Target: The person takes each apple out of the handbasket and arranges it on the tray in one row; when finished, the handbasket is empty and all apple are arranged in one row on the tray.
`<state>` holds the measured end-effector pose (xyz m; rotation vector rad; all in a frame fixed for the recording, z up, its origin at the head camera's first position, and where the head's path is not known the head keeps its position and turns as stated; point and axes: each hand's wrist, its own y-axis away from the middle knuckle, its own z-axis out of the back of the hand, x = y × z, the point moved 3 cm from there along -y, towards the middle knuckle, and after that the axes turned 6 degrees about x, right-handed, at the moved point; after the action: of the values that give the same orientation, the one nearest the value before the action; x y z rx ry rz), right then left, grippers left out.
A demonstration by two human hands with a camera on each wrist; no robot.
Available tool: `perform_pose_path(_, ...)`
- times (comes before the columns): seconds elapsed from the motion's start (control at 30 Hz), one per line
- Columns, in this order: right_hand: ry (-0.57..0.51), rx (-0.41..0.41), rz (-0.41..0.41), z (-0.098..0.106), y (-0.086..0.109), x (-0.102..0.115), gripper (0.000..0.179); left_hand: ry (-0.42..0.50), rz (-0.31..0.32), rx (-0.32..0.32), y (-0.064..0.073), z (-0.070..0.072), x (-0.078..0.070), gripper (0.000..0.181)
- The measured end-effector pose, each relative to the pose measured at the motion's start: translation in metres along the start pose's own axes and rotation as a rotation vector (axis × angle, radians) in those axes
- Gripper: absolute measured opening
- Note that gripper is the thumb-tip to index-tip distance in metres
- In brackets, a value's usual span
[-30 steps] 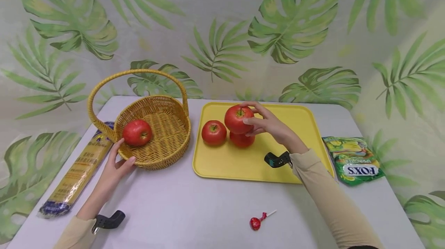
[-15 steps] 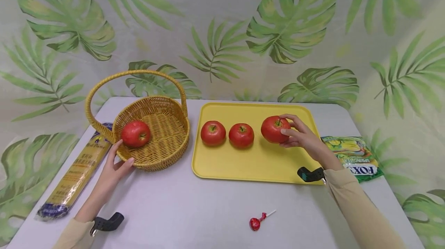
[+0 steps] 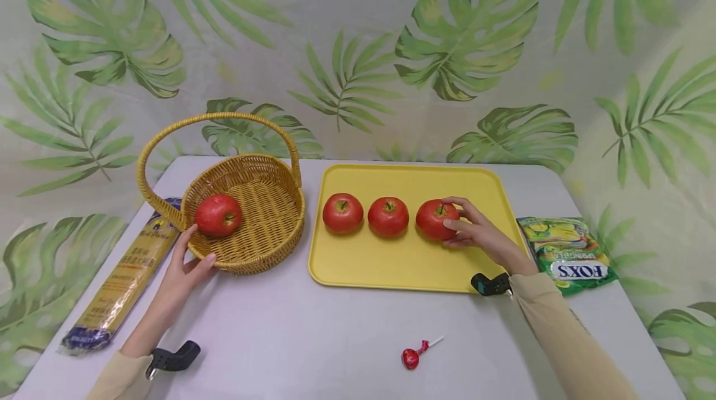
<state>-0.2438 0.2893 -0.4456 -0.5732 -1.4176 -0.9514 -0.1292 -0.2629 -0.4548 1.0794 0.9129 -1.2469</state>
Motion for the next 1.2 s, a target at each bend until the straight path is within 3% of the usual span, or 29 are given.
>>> perform_pose_path(0.27, -0.017, 0.049, -0.042, 0.001, 0.002, 0.007, 0.047, 0.004, -0.011, -0.003, 0.0, -0.001, 0.0, 0.078)
perform_pose_path(0.47, 0.035, 0.077, -0.067, 0.005, 0.004, 0.016, 0.056, 0.01, -0.023, -0.005, 0.003, -0.002, 0.0, 0.078)
perform_pose_path(0.73, 0.205, 0.002, 0.079, 0.005, 0.005, 0.045, 0.052, 0.008, -0.017, -0.006, 0.003, -0.002, -0.001, 0.078)
perform_pose_path(0.93, 0.228, 0.029, 0.17, -0.019, -0.007, 0.068, 0.042, 0.013, -0.033, -0.011, 0.002, -0.002, 0.0, 0.078)
perform_pose_path(1.2, 0.178, 0.152, 0.225, -0.075, -0.048, 0.092, 0.042, -0.001, -0.031, -0.021, 0.0, -0.001, 0.003, 0.078)
